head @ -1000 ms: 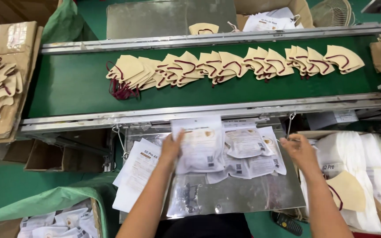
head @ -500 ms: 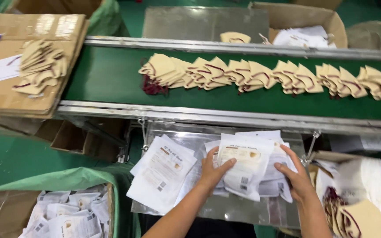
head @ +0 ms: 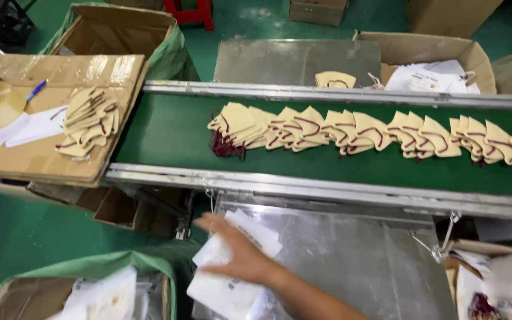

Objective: The person aligns and stacks face masks on a conveyor belt and then places stacks of masks into plastic bags.

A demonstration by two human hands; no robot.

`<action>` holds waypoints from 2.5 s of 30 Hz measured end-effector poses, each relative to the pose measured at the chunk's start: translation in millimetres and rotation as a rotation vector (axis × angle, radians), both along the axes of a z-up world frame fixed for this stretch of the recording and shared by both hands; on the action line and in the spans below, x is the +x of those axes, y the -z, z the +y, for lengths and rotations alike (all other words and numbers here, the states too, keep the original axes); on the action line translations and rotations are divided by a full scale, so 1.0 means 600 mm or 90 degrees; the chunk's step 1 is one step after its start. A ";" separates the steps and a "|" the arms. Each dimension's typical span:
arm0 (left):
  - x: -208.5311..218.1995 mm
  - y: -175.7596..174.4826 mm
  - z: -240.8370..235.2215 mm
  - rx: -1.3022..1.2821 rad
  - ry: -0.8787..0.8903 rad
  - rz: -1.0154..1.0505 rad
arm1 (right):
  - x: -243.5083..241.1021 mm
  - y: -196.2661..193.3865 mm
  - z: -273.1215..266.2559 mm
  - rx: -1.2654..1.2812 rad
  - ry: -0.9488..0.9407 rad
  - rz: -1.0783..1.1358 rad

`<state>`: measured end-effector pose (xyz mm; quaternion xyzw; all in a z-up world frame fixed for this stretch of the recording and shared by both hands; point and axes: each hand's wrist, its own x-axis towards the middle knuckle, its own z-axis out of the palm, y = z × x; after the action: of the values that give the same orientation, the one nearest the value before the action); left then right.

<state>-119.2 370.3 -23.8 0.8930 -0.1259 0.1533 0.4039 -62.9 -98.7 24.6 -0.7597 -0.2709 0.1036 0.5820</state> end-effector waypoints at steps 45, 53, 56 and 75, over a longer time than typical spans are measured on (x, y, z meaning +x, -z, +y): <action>0.622 0.048 -0.423 -0.363 -0.023 0.536 | 0.491 0.154 -0.067 -0.216 0.413 -0.312; 0.605 0.080 -0.410 -0.404 -0.088 0.542 | 0.530 0.133 -0.217 -0.209 0.351 -0.105; 0.591 0.077 -0.413 -0.415 -0.093 0.569 | 0.510 0.083 -0.322 -0.201 0.366 -0.023; 0.586 0.047 -0.660 -0.357 0.157 0.518 | 0.346 0.077 -0.228 -0.222 0.122 -0.264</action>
<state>232.5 -25.8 -52.2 0.7159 -0.0172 -0.2276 0.6598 144.5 -235.7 -21.8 -0.8754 -0.2892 -0.0644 0.3819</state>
